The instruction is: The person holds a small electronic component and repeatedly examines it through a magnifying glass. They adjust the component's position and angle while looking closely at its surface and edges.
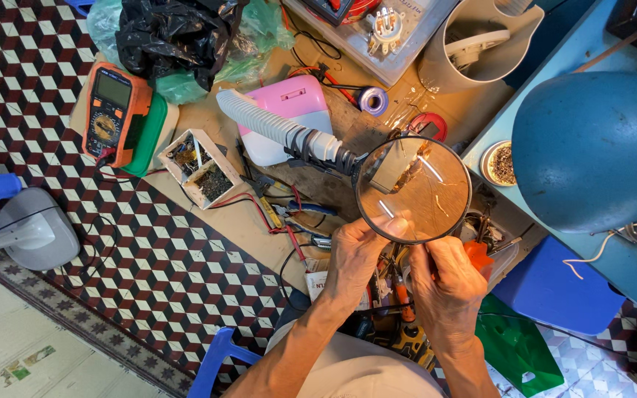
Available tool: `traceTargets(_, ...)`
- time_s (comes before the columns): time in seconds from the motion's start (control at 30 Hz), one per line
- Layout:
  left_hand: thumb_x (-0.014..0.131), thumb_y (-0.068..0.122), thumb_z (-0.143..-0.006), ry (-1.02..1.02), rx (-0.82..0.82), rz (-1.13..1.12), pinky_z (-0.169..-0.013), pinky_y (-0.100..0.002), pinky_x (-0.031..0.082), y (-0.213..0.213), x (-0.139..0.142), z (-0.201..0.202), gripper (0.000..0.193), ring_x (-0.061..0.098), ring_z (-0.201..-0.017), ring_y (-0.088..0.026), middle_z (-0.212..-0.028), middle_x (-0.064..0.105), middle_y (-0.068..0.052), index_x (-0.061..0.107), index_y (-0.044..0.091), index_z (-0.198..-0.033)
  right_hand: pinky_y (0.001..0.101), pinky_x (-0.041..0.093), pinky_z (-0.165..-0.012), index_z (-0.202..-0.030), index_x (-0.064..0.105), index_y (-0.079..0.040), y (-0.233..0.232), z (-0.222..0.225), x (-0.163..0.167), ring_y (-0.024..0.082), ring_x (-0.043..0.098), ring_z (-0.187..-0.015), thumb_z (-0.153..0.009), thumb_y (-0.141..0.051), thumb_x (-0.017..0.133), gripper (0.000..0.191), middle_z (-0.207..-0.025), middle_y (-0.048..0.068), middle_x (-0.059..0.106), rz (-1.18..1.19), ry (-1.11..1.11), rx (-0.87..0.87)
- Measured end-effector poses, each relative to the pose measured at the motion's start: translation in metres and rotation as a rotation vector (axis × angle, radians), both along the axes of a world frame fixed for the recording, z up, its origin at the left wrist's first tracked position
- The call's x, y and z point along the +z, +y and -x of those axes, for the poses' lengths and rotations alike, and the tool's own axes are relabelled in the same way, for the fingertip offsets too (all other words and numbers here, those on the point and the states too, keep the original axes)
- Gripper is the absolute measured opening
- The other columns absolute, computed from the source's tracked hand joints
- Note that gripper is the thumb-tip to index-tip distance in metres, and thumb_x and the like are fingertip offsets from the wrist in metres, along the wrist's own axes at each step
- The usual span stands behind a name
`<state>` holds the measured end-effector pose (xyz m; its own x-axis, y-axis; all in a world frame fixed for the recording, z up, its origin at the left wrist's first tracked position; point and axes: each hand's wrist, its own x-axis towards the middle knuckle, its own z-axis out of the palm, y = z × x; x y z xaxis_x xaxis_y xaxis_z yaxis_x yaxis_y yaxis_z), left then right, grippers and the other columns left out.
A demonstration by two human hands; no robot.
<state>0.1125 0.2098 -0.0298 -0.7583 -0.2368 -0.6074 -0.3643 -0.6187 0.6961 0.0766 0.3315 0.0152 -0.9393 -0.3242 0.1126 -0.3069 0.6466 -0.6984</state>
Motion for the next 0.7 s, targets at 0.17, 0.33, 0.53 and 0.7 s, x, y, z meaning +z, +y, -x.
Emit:
traceTargets(0.17, 0.070, 0.025, -0.100, 0.113, 0.002, 0.049, -0.089, -0.023, 0.053, 0.0024, -0.0043, 0.0010, 0.034, 0.066, -0.099, -0.007, -0.108, 0.076, -0.005, 0.075, 0.000, -0.121, 0.0357, 0.050, -0.071, -0.102, 0.068, 0.000, -0.0053, 0.0013, 0.0040, 0.028, 0.066, -0.078, -0.091, 0.002, 0.071, 0.011, -0.089, 0.014, 0.066, -0.055, 0.005, -0.020)
traceTargets(0.33, 0.067, 0.024, -0.101, 0.127, -0.004, 0.102, -0.091, -0.024, 0.053, 0.0032, -0.0048, 0.0026, 0.031, 0.065, -0.101, -0.008, -0.111, 0.076, -0.004, 0.075, 0.003, -0.122, 0.0347, 0.051, -0.071, -0.104, 0.068, 0.000, -0.0060, 0.0035, 0.0054, 0.029, 0.066, -0.078, -0.093, 0.002, 0.070, 0.011, -0.089, 0.015, 0.065, -0.035, -0.041, -0.016)
traceTargets(0.53, 0.066, 0.022, -0.101, 0.175, -0.015, 0.272, -0.092, -0.026, 0.055, 0.0010, -0.0050, 0.0056, 0.028, 0.068, -0.103, -0.010, -0.112, 0.077, -0.005, 0.075, 0.004, -0.120, 0.0345, 0.052, -0.072, -0.108, 0.068, 0.001, -0.0102, 0.0053, 0.0059, 0.029, 0.068, -0.081, -0.094, 0.002, 0.068, 0.014, -0.095, 0.016, 0.067, -0.018, -0.031, -0.019)
traceTargets(0.7, 0.066, 0.023, -0.101, 0.161, -0.007, 0.279, -0.091, -0.025, 0.054, 0.0022, -0.0070, 0.0055, 0.028, 0.067, -0.104, -0.010, -0.113, 0.077, -0.005, 0.075, 0.004, -0.120, 0.0349, 0.053, -0.076, -0.110, 0.068, 0.000, -0.0110, 0.0061, 0.0055, 0.031, 0.069, -0.087, -0.093, 0.003, 0.067, 0.017, -0.099, 0.016, 0.068, -0.010, -0.016, 0.004)
